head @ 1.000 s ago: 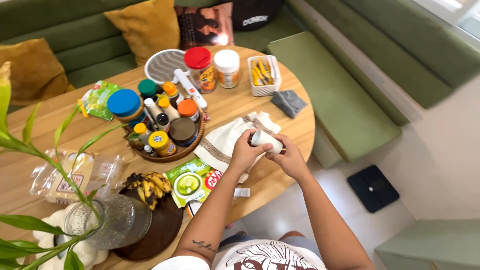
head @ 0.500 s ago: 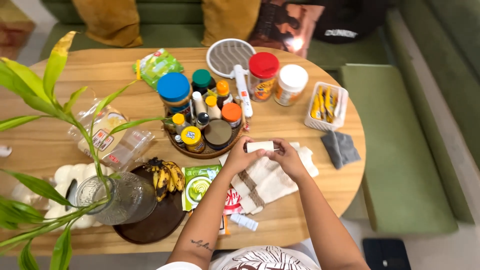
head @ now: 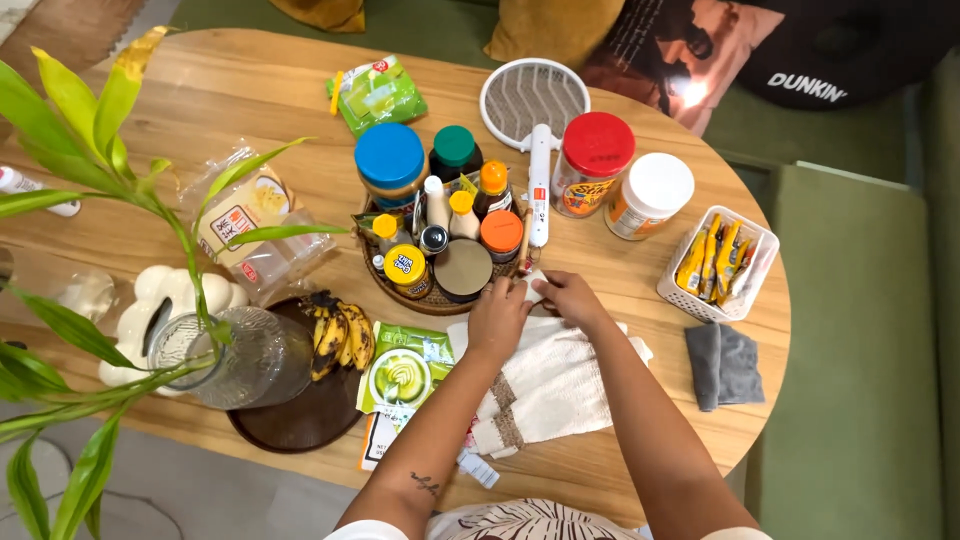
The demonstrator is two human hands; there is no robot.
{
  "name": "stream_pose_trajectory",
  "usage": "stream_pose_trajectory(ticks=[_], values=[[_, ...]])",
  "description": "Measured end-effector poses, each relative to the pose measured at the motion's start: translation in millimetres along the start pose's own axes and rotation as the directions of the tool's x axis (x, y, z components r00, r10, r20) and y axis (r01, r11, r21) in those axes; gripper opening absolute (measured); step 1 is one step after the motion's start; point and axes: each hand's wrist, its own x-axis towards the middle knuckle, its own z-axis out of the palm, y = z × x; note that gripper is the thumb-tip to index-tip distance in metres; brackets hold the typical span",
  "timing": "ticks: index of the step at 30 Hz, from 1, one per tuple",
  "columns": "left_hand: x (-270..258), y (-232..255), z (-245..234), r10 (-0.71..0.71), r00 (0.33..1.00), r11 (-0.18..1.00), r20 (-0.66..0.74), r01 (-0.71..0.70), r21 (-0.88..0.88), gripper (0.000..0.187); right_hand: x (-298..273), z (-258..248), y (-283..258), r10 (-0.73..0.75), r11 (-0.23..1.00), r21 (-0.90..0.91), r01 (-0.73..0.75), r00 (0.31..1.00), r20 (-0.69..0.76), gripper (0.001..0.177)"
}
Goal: The recorder accesses a storage compartment under a booth-style couch to retrieve a roll of material and then stuffs green foam padding into the couch crevices.
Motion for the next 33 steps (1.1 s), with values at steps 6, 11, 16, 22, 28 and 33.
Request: stream_pose_trajectory(ticks=[6,11,16,22,28,33], values=[[-5.4,-5.0,-9.9,0.119,0.990,0.991,-0.080,-0.112,0.078,0.025,-10.7,30.1,-3.6,-0.273,0.832,-0.526,0.175,0.955,-0.114,0.039],[-4.3,-1.5,-17.4,0.103,0.993,0.993,-0.064,-0.099,0.068,0.021,-45.5,40.8,-20.8,-0.412,0.831,-0.488,0.266,0.884,-0.221,0.045],[-12.3,-10.0,-26.4,0.081,0.996,0.996,-0.024,-0.080,0.034,0.021,-118.4,55.8,-88.9,-0.159,0.954,-0.297,0.038,0.905,-0.395,0.044],[-29.7,-20.8,-36.2,0.034,0.997,0.999,-0.065,-0.035,-0.010,0.020,-98.0,35.4,-6.8,-0.673,0.665,-0.669,0.333,0.656,-0.342,0.025],[-48.5,-29.4,-47.0,0.002,1.000,0.996,-0.017,-0.004,-0.087,0.018,-120.7,60.3,-18.3,-0.504,0.817,-0.495,0.296,0.785,-0.361,0.018],[-62.7,-35.6,-50.1,0.069,0.998,0.986,0.011,-0.067,-0.151,0.015,-153.1,69.6,-26.4,-0.420,0.824,-0.543,0.165,0.820,-0.388,0.016]])
